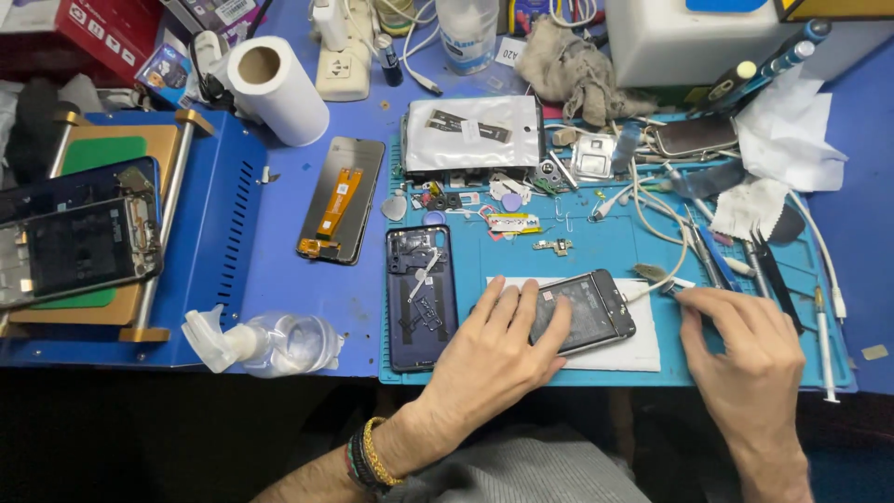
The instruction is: Disassembling and repairing internal components of a mobile phone using precision tools
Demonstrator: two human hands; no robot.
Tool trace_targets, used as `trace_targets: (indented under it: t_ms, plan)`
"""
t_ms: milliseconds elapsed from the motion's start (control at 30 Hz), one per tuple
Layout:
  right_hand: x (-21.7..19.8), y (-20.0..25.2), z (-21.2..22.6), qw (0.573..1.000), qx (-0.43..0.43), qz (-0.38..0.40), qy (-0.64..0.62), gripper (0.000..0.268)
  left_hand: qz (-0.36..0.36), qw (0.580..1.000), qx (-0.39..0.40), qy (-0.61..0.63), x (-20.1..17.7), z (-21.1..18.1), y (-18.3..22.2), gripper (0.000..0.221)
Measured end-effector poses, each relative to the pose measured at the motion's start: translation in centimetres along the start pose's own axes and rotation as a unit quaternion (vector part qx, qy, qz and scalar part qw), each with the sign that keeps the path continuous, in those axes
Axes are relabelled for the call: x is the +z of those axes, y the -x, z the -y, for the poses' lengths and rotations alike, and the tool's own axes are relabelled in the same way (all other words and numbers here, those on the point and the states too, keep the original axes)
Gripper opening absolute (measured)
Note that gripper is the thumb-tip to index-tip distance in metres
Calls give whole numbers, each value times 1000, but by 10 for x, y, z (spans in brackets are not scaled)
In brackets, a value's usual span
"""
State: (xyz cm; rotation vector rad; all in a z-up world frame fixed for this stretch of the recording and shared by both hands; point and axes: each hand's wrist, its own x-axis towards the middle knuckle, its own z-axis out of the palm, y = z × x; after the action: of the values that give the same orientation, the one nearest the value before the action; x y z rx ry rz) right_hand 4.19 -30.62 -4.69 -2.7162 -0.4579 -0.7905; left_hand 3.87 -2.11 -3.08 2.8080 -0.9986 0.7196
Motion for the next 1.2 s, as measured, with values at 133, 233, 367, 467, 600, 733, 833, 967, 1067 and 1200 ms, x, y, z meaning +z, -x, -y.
trace_targets:
  t_ms: [133, 233, 367, 467, 600, 733, 833, 967, 1067, 1200]
  plan:
    - [-4, -12, 5, 997, -17, 7, -70, 19, 0, 1000, 3, -2, 4, 5, -2, 70]
    - [-6, -22, 12, 995, -63, 19, -71, 32, 1, 1000, 14, 28, 7, 13, -5, 57]
    - [-2, -34, 13, 992, -115, 31, -42, 34, -15, 998, 30, 62, 14, 26, -12, 45]
    - [8, -43, 5, 988, -137, 51, -51, 31, 29, 995, 35, 92, 10, 38, -22, 37]
    - [9, -65, 4, 959, -96, 128, -234, 25, 151, 970, 10, 188, 7, 57, -33, 39]
    - [19, -80, -6, 956, -97, 150, -233, 19, 210, 933, -96, 277, -12, 74, -46, 36]
    - [21, -88, -6, 952, -128, 146, -237, 20, 139, 915, -128, 357, -23, 78, -46, 38]
    - [27, -84, -14, 948, -133, 147, -248, 15, 19, 897, -162, 411, -21, 83, -39, 38]
    - [28, -82, -15, 950, -133, 143, -245, 14, -32, 887, -185, 422, -22, 87, -36, 39]
    - [23, -81, -12, 949, -142, 137, -244, 16, -78, 894, -215, 385, -33, 89, -28, 34]
